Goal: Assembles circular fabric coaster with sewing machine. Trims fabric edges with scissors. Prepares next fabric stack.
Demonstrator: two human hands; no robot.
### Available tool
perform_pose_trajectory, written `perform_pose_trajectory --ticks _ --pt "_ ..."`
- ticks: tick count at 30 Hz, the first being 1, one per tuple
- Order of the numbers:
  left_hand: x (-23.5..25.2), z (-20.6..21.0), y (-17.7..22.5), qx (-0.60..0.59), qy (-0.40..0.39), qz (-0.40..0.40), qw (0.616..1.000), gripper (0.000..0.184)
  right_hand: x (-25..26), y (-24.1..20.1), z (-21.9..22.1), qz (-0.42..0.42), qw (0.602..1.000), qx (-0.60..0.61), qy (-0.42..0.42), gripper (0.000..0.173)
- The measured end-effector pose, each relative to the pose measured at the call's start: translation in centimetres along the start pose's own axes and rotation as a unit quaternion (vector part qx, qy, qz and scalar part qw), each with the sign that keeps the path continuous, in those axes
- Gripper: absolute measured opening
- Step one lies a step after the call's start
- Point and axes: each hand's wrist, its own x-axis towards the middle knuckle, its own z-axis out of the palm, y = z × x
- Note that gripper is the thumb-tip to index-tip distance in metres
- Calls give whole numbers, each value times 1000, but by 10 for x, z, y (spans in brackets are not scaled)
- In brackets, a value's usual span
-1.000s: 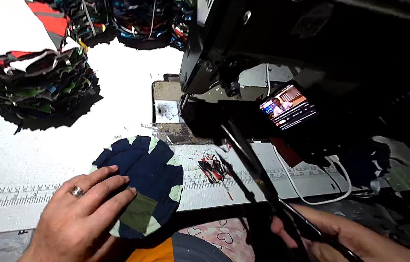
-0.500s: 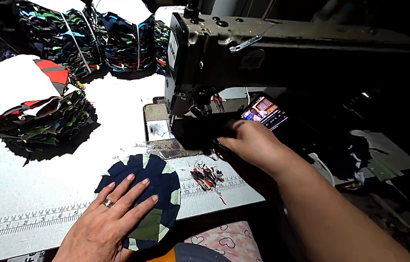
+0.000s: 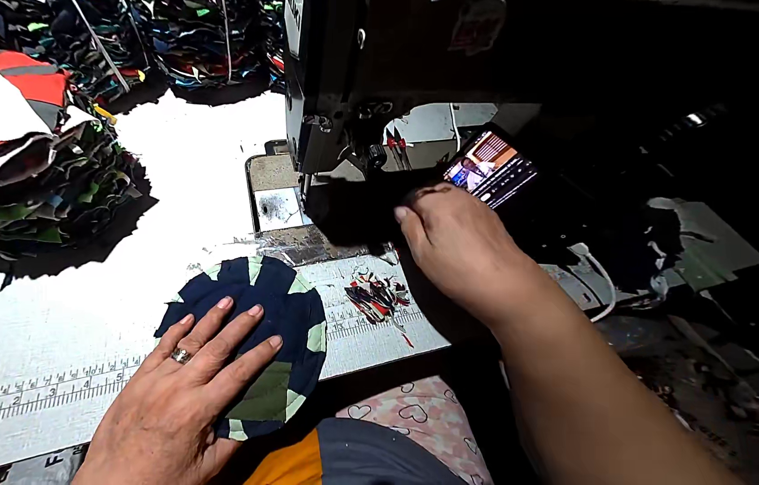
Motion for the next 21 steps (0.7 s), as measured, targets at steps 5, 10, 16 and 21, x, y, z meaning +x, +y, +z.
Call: perform_pose_trajectory --ticks 5,10,16,21 --pt "1 0 0 1 -6 0 1000 56 -62 -17 10 20 999 -8 -23 77" --pt "0 -1 1 5 -7 0 1000 58 -64 -36 28 23 998 -56 -4 88" --pt "2 2 -1 7 -6 5 1000 56 -50 -42 43 -72 995 -61 17 23" --pt "1 0 -6 4 -36 12 999 63 -61 -9 31 -43 998 36 -5 19"
